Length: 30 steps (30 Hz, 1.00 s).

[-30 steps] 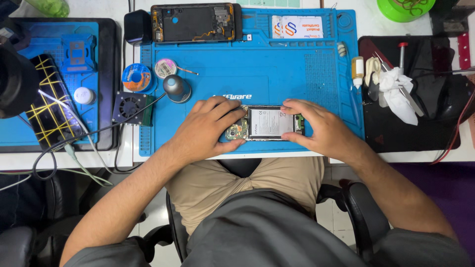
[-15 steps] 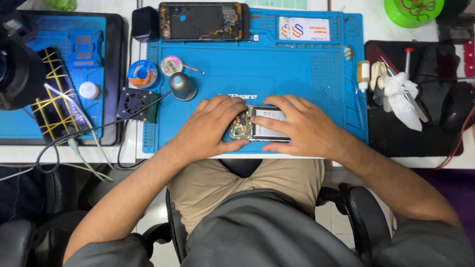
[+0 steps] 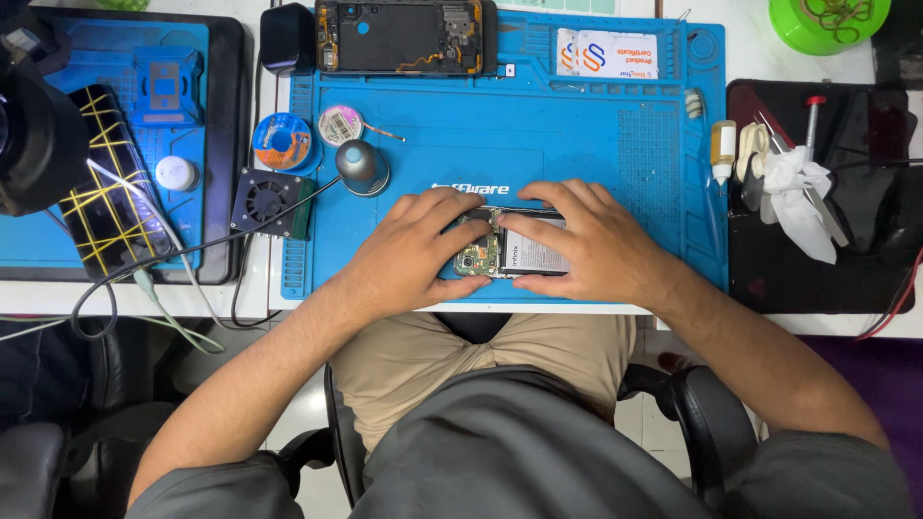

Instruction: The person removes the battery from a disassembled smartphone, peels off a protective film, and places the battery back into the chassis. The person then connects a charging cable to the phone, observes the screen, and proceeds to reassemble the device by aligning the back cover.

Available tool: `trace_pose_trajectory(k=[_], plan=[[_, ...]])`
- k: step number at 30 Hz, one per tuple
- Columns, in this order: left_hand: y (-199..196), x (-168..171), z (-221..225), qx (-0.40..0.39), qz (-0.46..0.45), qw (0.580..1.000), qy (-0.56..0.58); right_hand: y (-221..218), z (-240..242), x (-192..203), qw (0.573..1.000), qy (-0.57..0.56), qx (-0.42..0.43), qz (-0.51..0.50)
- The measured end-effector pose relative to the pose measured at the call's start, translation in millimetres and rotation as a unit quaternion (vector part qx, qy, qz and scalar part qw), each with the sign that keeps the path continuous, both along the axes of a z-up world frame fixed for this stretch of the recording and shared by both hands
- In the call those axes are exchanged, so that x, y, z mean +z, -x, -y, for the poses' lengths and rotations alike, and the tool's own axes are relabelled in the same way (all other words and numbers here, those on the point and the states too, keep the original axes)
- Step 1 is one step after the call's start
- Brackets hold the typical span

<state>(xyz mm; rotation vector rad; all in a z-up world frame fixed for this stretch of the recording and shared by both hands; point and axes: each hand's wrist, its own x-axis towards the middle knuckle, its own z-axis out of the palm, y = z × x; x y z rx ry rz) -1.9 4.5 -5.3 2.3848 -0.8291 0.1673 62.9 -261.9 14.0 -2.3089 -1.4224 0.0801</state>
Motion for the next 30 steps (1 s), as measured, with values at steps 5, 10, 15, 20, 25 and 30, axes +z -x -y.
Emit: trace_pose_trajectory(k=[5, 10, 15, 20, 25, 30], plan=[[1.7, 1.8, -2.6, 0.003, -0.019, 0.999, 0.026, -0.1, 0.5, 1.3, 1.0, -0.011, 0.016, 0.01], [1.8, 2.2, -2.8, -0.007, -0.015, 1.0, 0.021, -0.1, 0.7, -0.4, 1.0, -0.01, 0.019, 0.013], [1.5, 3.1, -1.3, -0.002, 0.0, 1.0, 0.01, -0.4, 2.5, -2.2, 1.0, -0.015, 0.015, 0.006], [0.5, 4.5, -0.1, -0.003, 0.002, 1.0, 0.001, -1.6, 2.5, -5.2, 0.999, -0.019, 0.024, 0.01], [-0.5, 4.9, 0.3, -0.006, 0.004, 1.0, -0.009, -2.1, 2.6, -5.3, 0.999, -0.018, 0.026, 0.008], [-0.7, 4.4, 0.6, -0.005, 0.002, 1.0, -0.008, -2.1, 3.6, -4.0, 0.999, -0.018, 0.028, 0.007]])
